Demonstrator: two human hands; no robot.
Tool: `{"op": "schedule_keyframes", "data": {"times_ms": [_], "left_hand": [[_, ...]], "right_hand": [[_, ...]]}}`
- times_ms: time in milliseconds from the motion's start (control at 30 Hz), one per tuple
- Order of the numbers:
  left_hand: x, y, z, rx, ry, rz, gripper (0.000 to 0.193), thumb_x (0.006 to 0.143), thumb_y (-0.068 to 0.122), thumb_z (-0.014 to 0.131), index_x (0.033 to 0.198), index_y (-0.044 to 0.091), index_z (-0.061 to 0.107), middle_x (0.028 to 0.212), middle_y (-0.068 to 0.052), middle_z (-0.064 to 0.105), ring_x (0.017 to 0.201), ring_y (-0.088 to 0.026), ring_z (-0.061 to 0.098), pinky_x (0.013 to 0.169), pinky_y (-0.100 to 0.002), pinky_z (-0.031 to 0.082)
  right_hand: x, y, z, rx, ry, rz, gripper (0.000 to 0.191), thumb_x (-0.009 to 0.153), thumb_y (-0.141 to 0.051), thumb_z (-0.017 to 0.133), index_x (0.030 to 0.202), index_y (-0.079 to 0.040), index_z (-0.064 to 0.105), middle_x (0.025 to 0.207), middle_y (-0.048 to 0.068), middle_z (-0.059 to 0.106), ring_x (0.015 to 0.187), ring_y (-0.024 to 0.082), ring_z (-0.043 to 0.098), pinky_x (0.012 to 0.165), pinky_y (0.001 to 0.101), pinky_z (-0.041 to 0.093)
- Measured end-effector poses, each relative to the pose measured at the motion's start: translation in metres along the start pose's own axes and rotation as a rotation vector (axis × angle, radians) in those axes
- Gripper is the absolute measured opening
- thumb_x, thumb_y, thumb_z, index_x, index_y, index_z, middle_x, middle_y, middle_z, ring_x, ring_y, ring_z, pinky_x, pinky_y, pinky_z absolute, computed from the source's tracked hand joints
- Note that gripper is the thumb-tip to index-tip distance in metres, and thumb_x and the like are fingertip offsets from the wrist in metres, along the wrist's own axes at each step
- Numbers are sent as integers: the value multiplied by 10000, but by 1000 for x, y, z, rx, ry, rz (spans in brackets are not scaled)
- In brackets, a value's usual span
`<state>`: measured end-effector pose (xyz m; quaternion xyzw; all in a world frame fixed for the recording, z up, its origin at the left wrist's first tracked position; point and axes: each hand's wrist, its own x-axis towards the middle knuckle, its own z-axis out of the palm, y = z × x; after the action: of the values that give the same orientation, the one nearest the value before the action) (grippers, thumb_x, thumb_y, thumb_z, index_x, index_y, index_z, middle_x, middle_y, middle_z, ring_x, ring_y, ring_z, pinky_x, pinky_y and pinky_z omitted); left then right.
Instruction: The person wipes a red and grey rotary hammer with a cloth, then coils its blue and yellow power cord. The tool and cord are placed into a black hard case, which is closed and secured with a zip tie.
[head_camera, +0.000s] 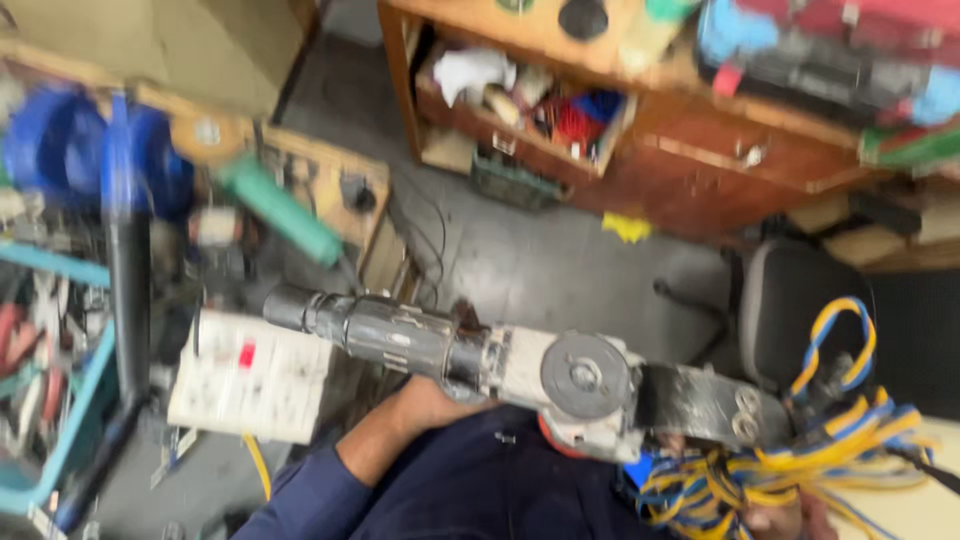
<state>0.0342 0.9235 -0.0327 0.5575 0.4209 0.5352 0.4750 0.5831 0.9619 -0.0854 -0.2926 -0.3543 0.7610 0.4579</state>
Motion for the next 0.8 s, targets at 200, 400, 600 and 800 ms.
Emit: {"op": "schedule_keyframes", "data": {"times_ms": [200, 400, 600, 800], "left_hand": [[128, 1, -65, 21, 15, -143, 514, 844, 223, 888, 1285, 61, 677, 1233, -86, 747, 1121, -209, 722, 996, -380, 592], [263, -9, -118, 161, 380, -25, 594, 778, 199, 917, 1271, 25, 636, 1213, -102, 722, 1123, -207, 694, 998, -380, 561], [389, -23, -184, 112, 666, -281, 393, 799, 158, 889, 1110, -10, 718, 1000, -110, 771, 883, -227, 713, 817, -379, 575], [449, -26, -210, 304, 941, -146, 429, 746, 92, 866, 1109, 2, 655, 1050, -104, 735, 946, -192, 708, 854, -347, 579]], "right_hand": [[168, -26, 76, -11, -49, 40, 741, 728, -277, 851, 1264, 115, 524, 1067, 223, 610, 964, 317, 616, 846, 433, 527], [408, -49, 171, -4, -305, 175, 818, 727, -356, 857, 1296, 100, 486, 1097, 192, 562, 1007, 265, 566, 877, 361, 493], [633, -48, 232, -76, -426, 126, 818, 748, -411, 859, 1286, 58, 458, 1062, 165, 537, 910, 231, 558, 796, 328, 488], [760, -36, 168, -128, -600, 357, 738, 767, -420, 888, 1216, 55, 544, 1022, 152, 601, 925, 248, 607, 832, 392, 529]]}}
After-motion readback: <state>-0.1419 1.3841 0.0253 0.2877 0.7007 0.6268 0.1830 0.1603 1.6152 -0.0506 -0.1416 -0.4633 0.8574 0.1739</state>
